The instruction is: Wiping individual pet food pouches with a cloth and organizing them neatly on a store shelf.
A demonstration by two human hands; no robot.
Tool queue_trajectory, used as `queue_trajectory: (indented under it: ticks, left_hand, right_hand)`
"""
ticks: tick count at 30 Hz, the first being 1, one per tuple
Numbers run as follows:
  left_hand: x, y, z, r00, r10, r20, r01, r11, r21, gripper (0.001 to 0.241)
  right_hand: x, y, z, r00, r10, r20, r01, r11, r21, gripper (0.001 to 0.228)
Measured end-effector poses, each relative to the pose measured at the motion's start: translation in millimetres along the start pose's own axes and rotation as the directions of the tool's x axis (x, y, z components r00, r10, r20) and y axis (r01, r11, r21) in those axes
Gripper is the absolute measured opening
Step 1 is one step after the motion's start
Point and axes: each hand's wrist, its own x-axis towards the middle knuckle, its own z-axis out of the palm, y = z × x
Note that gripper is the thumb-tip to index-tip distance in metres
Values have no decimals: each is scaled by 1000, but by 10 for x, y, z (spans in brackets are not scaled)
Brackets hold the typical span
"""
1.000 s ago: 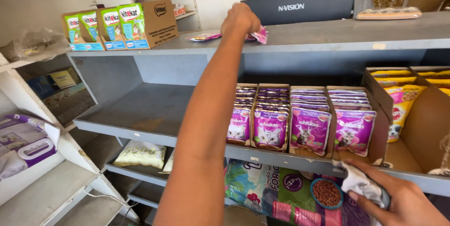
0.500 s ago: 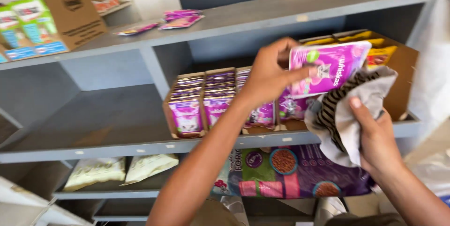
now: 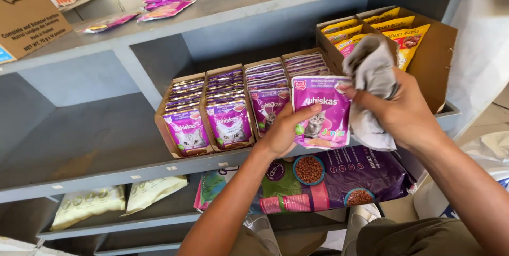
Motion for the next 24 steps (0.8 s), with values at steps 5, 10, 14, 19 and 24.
queue_trajectory:
  ticks: [5, 10, 14, 19, 24]
  left_hand:
    - [-158, 198, 146, 994, 67, 87, -38, 953, -301, 59]
    - [-229, 61, 22, 988, 134, 72, -70, 823, -564, 58]
    - [-210, 96, 158, 961, 211, 179, -44, 757, -652, 88]
    - [-222, 12, 260, 978, 113, 177, 30, 757, -652, 75]
    - [-200, -17, 285, 964, 118, 239, 101, 668, -737, 70]
  right_hand:
    - [-33, 47, -123, 981, 125, -151, -55, 914, 403, 44]
    - [-166, -134, -17, 962, 69, -263, 92, 828, 554, 84]
    - [-306, 437, 87, 857, -359, -371, 339, 933, -120, 71]
    - [-303, 100, 521, 539, -840, -56, 742, 505, -440, 34]
    - [-477, -27, 674, 537, -624, 568, 836, 305, -456, 76]
